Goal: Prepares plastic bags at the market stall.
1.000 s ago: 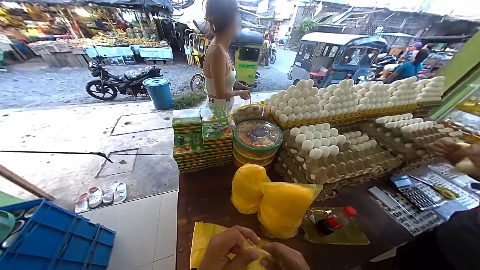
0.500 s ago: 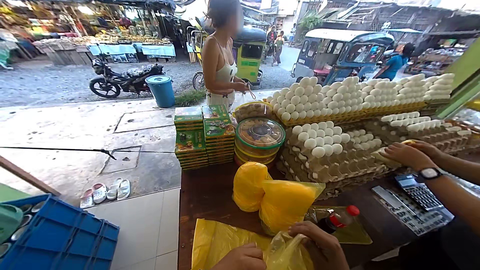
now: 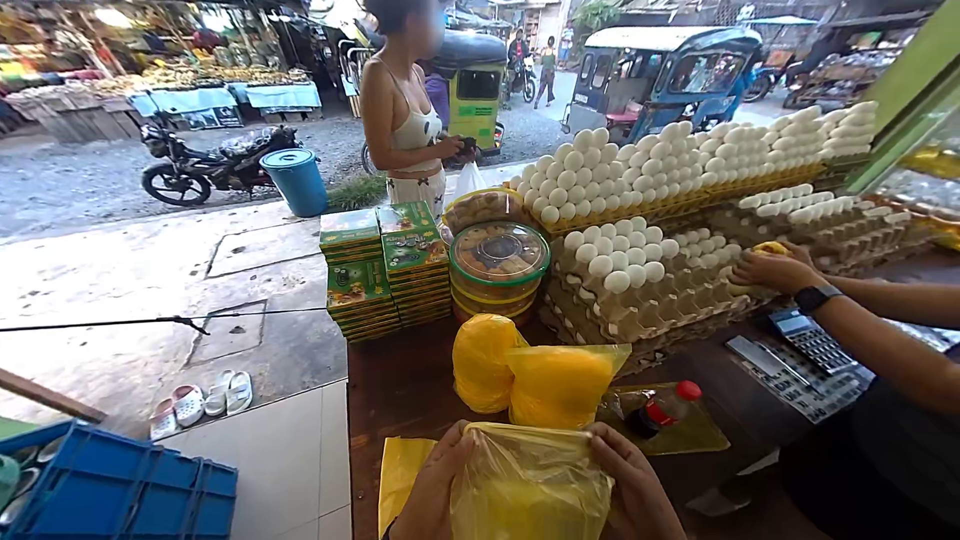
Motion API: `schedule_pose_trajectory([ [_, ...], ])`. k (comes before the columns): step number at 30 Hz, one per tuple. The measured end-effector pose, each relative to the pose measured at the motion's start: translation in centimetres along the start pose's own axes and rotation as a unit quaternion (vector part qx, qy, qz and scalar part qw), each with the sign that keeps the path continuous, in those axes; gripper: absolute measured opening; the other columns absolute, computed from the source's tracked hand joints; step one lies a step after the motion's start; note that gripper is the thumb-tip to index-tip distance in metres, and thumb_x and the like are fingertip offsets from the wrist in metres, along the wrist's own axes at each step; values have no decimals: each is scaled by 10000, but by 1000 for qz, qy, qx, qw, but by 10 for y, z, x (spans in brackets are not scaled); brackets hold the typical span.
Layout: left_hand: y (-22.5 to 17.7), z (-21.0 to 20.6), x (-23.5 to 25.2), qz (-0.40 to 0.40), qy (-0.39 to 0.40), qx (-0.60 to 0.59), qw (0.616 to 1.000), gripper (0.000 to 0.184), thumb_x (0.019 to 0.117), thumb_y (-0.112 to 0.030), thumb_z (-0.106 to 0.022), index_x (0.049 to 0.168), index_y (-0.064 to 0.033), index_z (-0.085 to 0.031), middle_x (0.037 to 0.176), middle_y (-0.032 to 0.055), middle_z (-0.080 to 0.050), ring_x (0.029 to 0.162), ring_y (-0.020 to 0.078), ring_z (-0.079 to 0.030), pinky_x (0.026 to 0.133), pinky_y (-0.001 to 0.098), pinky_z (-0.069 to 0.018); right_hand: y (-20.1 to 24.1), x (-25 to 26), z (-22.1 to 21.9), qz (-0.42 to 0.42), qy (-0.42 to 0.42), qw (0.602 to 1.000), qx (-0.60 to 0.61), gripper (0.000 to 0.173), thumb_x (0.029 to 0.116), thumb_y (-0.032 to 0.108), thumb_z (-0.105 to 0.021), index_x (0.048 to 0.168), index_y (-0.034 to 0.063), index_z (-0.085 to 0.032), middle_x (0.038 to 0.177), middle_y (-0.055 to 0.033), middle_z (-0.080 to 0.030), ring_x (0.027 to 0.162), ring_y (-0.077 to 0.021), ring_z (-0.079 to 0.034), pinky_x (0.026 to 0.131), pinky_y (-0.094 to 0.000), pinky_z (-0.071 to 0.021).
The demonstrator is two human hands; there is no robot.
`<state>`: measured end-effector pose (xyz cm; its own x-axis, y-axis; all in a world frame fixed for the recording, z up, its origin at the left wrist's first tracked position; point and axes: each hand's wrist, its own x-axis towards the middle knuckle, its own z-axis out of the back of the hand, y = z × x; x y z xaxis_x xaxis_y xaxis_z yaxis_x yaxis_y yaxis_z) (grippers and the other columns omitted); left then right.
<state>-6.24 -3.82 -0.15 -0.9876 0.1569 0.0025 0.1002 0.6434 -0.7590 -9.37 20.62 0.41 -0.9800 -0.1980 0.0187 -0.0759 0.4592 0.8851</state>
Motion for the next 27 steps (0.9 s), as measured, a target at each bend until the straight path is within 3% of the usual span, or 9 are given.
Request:
schedule_pose_trajectory([
  [2, 8, -2, 12, 45, -84, 36, 995, 224, 1032, -196, -450, 1127, -74, -612, 925, 35, -727, 825, 91, -711, 743, 271, -607, 2, 8, 5, -8, -75, 997, -16, 180, 981, 93, -533, 907, 100, -696, 768, 8, -710, 671, -37, -681, 626, -208, -591],
  [4, 5, -7, 32, 49, -108, 50, 992, 416, 1030, -136, -387, 1440, -67, -388, 1043, 47, -680, 871, 105, -703, 769, 294, -608, 12, 20, 10, 7, -114, 991, -67, 152, 986, 77, -526, 947, 74, -673, 777, 12, -689, 662, -39, -657, 604, -203, -570],
  [6, -9, -19, 59, 22, -85, 57, 994, 504, 1031, -87, -359, 1522, -89, -244, 1104, 51, -650, 884, 96, -700, 781, 285, -605, 34, 36, 10, 19, -122, 985, -122, 205, 973, 99, -540, 1156, 34, -608, 858, 4, -684, 696, -51, -668, 614, -215, -579],
  [10, -32, -50, 123, -10, -93, 230, 969, 207, 1026, 0, -434, 1060, 1, -638, 891, 30, -676, 781, 76, -656, 724, 247, -566, 73, 86, 12, 68, -162, 965, -195, 302, 974, 31, -573, 1271, -8, -546, 847, -16, -678, 643, -52, -636, 590, -216, -553],
  [12, -23, -47, 151, 15, -75, 378, 922, 260, 1022, -2, -461, 1089, 4, -712, 1047, 74, -710, 925, 106, -667, 833, 291, -552, 73, 114, 23, 74, -216, 932, -282, 282, 958, 3, -637, 1237, -3, -594, 823, -47, -669, 630, -74, -616, 586, -233, -527],
  [15, 3, -35, 170, 59, -42, 551, 831, 315, 1025, -29, -477, 1240, -16, -706, 1300, 155, -678, 1243, 250, -622, 1090, 449, -463, 48, 138, 52, 2, -201, 891, -408, 344, 983, 48, -622, 1313, -39, -577, 1114, -201, -677, 927, -243, -675, 838, -411, -557],
  [19, 29, -31, 161, 87, -60, 597, 795, 295, 1028, -112, -556, 1264, -8, -699, 1239, 211, -690, 1205, 315, -642, 1083, 481, -466, 20, 121, 53, -140, -202, 882, -401, 288, 1038, 53, -532, 1267, -108, -601, 1244, -254, -647, 1118, -270, -629, 1005, -389, -483],
  [21, 37, -28, 149, 97, -64, 585, 802, 272, 1039, -92, -522, 1203, 32, -700, 1185, 249, -687, 1167, 353, -641, 1048, 510, -475, 19, 108, 48, -264, -168, 866, -391, 381, 1085, 74, -425, 1428, -77, -492, 1454, -211, -539, 1309, -223, -532, 1118, -319, -392],
  [27, 63, -11, 152, 184, -45, 640, 744, 282, 995, -124, -593, 1237, -7, -679, 1207, 236, -681, 1163, 385, -646, 1016, 577, -490, -96, 99, 102, -119, -244, 834, -481, 622, 954, 77, -684, 1461, -149, -404, 1465, -333, -483, 1417, -390, -448, 1198, -477, -327],
])
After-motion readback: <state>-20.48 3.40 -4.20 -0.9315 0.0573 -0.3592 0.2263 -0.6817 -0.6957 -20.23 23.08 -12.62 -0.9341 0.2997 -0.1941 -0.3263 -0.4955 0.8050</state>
